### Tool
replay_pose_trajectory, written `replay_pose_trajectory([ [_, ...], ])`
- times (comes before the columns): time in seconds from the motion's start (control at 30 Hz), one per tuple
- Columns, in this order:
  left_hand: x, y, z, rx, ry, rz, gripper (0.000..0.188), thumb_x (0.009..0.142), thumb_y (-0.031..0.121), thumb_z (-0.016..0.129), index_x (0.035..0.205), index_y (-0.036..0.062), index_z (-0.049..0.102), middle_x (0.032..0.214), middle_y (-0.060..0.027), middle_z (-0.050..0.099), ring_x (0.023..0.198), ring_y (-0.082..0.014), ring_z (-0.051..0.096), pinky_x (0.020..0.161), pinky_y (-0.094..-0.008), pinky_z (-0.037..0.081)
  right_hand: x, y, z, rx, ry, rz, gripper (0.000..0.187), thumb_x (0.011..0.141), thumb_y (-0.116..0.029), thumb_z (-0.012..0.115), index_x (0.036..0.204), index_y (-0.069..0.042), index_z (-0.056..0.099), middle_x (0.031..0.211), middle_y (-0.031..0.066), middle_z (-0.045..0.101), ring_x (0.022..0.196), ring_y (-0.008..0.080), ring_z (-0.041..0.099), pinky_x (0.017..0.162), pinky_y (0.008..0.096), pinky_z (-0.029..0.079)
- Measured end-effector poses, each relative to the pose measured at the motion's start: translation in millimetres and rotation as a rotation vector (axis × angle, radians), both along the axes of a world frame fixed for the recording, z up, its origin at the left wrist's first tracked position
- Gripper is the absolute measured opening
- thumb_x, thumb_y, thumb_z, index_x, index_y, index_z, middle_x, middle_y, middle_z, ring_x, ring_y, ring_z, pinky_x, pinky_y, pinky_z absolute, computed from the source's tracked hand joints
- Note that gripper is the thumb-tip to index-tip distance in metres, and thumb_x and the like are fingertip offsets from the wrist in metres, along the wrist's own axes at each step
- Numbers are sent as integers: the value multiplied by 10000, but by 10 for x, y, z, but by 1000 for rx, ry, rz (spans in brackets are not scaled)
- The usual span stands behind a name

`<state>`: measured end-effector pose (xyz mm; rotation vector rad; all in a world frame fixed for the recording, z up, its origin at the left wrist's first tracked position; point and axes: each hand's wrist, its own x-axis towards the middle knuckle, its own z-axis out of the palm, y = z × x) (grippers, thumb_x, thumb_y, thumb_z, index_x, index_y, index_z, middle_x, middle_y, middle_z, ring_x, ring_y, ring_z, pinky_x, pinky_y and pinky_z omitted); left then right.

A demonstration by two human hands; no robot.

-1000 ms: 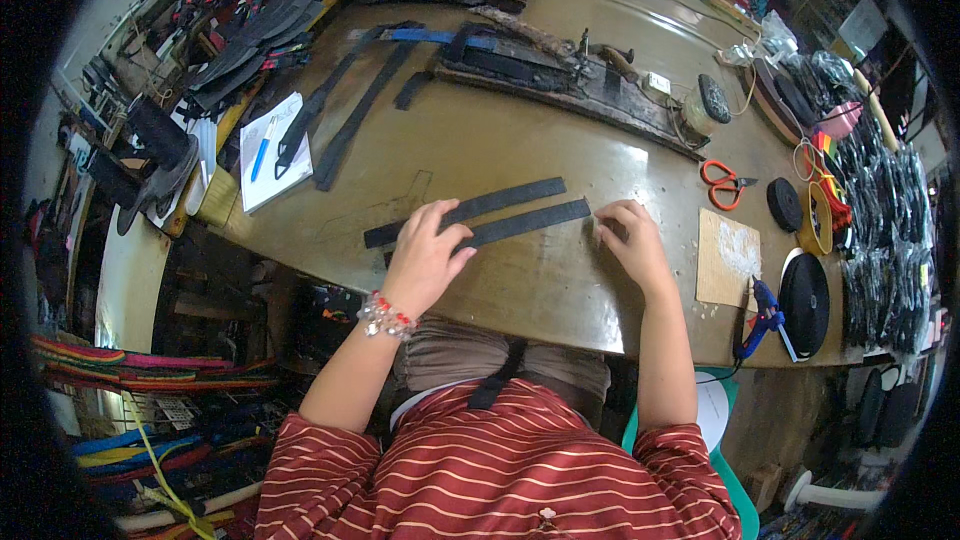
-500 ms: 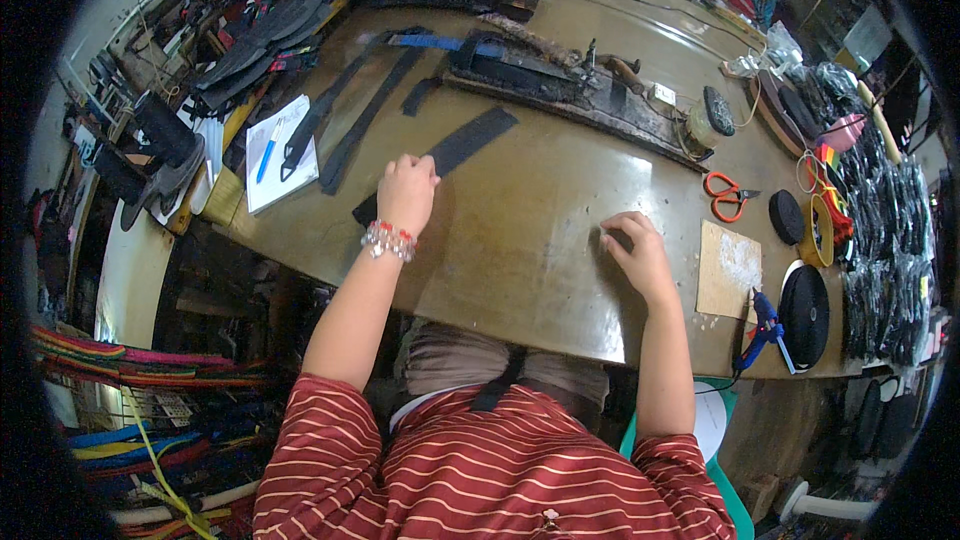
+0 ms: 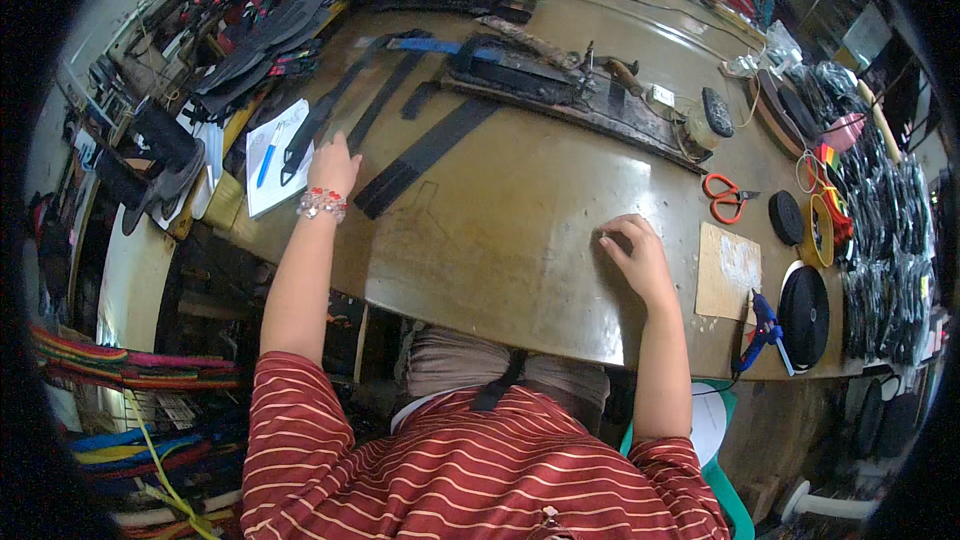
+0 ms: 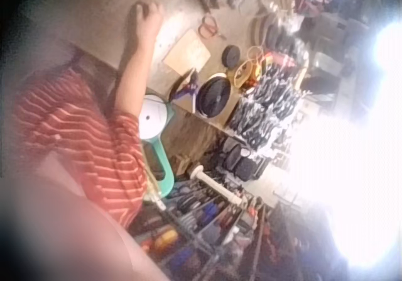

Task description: The person assembles black fabric straps by applying hot glue to ends and attaching small rectangular fabric pieces. They repeatedly pick up straps, apply glue with a hot glue gun, press on the fabric pieces, and place the finished straps on the table. A black bag is briefly handled and set aside.

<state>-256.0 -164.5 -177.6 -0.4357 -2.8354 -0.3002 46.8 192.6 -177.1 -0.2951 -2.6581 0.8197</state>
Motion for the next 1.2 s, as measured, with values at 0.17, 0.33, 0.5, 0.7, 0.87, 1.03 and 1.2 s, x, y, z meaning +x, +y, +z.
replay_pose_trajectory([
  [0.17, -217, -151, -26, -50, -60, -62, 418, 778, 216, 738, 1071, -28, 565, 946, -211, 658, 926, -377, 627, 815, -453, 502, -12, 17, -10, -73, -2, -11, 160, 796, -65, 684, 948, -20, 668, 987, 106, 624, 962, 266, 594, 870, 337, 460],
  [0.33, -567, -236, -4, 78, -365, -49, 520, 644, 240, 830, 1053, -22, 643, 1055, -220, 654, 1023, -342, 623, 892, -373, 482, -52, -6, -48, -58, 25, -38, 152, 803, -112, 681, 942, -53, 684, 948, 122, 607, 919, 296, 584, 816, 350, 477],
  [0.5, -678, -286, -92, 134, -445, -136, 567, 624, 296, 826, 1063, -22, 662, 1070, -205, 662, 1021, -304, 629, 910, -340, 472, -143, -35, -88, -19, -25, -90, 153, 801, -136, 688, 939, -71, 697, 910, 126, 592, 886, 297, 573, 791, 359, 475],
  [0.7, -637, -252, -53, 326, -412, -150, 576, 639, 374, 834, 1022, -23, 670, 1056, -190, 671, 965, -291, 646, 878, -350, 482, -151, -22, -117, 47, -24, -71, 164, 801, -162, 691, 934, -67, 695, 916, 137, 595, 884, 308, 570, 804, 376, 471],
  [0.87, -605, -20, -195, 4, -278, -20, 546, 599, 390, 851, 910, -29, 689, 983, -208, 683, 904, -326, 668, 833, -376, 512, -145, -118, -2, 89, -26, -37, 166, 805, -167, 683, 936, -65, 690, 939, 142, 599, 921, 327, 582, 825, 385, 473],
  [1.03, -674, 6, -39, 116, -468, -31, 463, 636, 286, 810, 888, -80, 680, 918, -217, 687, 849, -312, 673, 768, -366, 523, -178, -424, 219, 10, -27, 130, 207, 808, -174, 691, 987, -72, 676, 1005, 145, 611, 949, 336, 587, 839, 386, 482],
  [1.2, 21, 301, 526, 1409, -898, -633, 177, 902, 220, 618, 1055, 143, 664, 918, 58, 609, 779, -86, 545, 646, -267, 443, -393, -1058, 499, -380, 96, 278, 279, 832, -181, 693, 1067, -42, 637, 1036, 103, 612, 946, 240, 598, 822, 351, 499],
])
